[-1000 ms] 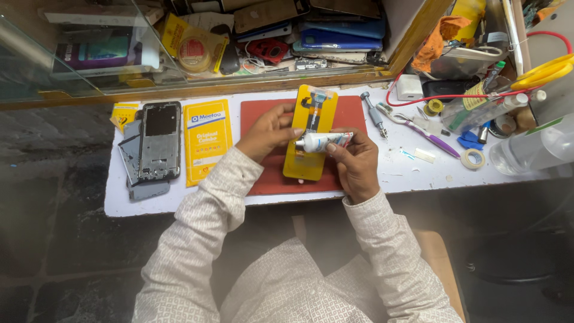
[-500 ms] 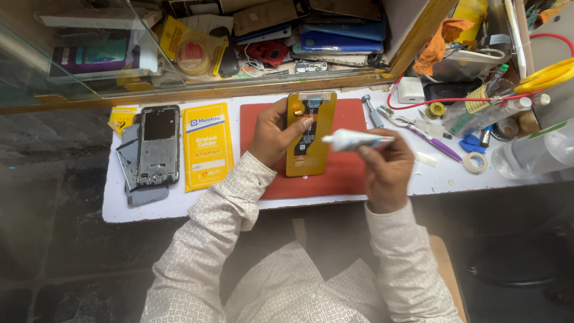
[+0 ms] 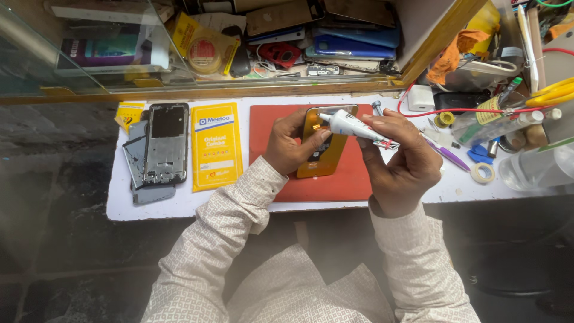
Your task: The person applies adhesive from a tube to the edges of a disassembled phone frame and a yellow display component. They work at a cluttered repair bench, handling the parts one at a time and placing them back on the work surface.
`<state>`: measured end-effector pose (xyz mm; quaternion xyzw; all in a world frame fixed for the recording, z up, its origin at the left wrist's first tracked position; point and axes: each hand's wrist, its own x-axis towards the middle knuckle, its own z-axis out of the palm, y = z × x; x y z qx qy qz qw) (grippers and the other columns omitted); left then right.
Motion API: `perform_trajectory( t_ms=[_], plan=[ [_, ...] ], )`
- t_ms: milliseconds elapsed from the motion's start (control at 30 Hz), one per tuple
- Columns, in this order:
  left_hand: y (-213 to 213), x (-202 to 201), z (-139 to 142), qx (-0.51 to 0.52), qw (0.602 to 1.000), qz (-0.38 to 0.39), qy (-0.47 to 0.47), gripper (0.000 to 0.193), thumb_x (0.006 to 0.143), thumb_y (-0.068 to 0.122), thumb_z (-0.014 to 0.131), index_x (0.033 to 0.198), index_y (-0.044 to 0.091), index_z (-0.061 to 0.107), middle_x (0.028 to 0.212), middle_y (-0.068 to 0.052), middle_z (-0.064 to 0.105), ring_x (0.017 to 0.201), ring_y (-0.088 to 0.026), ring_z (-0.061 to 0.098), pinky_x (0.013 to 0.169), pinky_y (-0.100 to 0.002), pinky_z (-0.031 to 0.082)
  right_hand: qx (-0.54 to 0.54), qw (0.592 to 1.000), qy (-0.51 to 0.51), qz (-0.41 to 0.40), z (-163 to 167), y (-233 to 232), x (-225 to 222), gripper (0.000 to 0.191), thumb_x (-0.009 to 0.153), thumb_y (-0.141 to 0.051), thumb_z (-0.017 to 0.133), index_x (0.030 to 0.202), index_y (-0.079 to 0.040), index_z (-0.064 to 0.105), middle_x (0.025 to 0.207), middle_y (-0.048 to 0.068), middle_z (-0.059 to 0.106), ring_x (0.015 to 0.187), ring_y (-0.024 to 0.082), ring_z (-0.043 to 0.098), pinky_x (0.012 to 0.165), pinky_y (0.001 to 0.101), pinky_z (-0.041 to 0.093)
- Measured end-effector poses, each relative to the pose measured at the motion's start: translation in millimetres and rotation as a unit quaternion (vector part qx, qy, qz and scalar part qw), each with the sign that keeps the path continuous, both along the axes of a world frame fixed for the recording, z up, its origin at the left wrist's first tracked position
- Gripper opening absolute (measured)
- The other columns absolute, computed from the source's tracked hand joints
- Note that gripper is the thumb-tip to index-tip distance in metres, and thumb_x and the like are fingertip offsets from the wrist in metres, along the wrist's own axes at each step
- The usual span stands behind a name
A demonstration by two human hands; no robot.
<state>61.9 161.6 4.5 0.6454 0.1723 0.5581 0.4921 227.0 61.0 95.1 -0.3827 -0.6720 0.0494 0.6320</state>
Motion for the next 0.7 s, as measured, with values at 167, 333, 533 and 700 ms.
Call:
perform_trajectory(
  t_ms=[167, 333, 533, 700],
  plan=[
    [-2, 1, 3, 0.005, 0.999, 0.014, 0.029, 0.023, 0.097, 0.012, 0.075, 0.118, 0.002, 0.069, 0.095, -0.003, 0.074, 0.087, -0.007, 0.069, 0.081, -0.025, 0.059, 0.013, 0.998, -0.067, -0.011, 8, 5, 0, 0.035, 0.093, 0.012, 0.079, 0.121, -0.005, 0.067, 0.113, 0.01, 0.075, 0.114, 0.024, 0.073, 0.115, 0.0414, 0.05],
    [-4, 1, 5, 0.019, 0.999, 0.014, 0.032, 0.02, 0.097, 0.012, 0.075, 0.114, 0.002, 0.069, 0.093, -0.002, 0.073, 0.086, -0.006, 0.068, 0.079, -0.025, 0.058, 0.027, 0.992, -0.118, -0.021, 12, 8, 2, 0.035, 0.092, 0.01, 0.082, 0.12, -0.007, 0.067, 0.117, 0.009, 0.076, 0.112, 0.023, 0.074, 0.112, 0.0414, 0.051],
    [-4, 2, 4, 0.013, 1.0, 0.008, 0.022, 0.021, 0.098, 0.011, 0.074, 0.115, 0.001, 0.069, 0.095, -0.002, 0.073, 0.087, -0.006, 0.067, 0.08, -0.025, 0.058, 0.03, 0.99, -0.133, -0.029, 14, 7, 2, 0.036, 0.091, 0.01, 0.082, 0.12, -0.006, 0.067, 0.117, 0.009, 0.075, 0.112, 0.025, 0.074, 0.11, 0.041, 0.052],
    [-4, 4, 2, -0.001, 1.0, -0.001, 0.017, 0.024, 0.098, 0.01, 0.074, 0.119, 0.001, 0.068, 0.096, -0.002, 0.073, 0.089, -0.006, 0.068, 0.081, -0.024, 0.058, 0.025, 0.99, -0.132, -0.031, 18, 4, 3, 0.038, 0.089, 0.013, 0.079, 0.12, -0.005, 0.067, 0.116, 0.011, 0.075, 0.111, 0.026, 0.074, 0.107, 0.0394, 0.054]
  ],
)
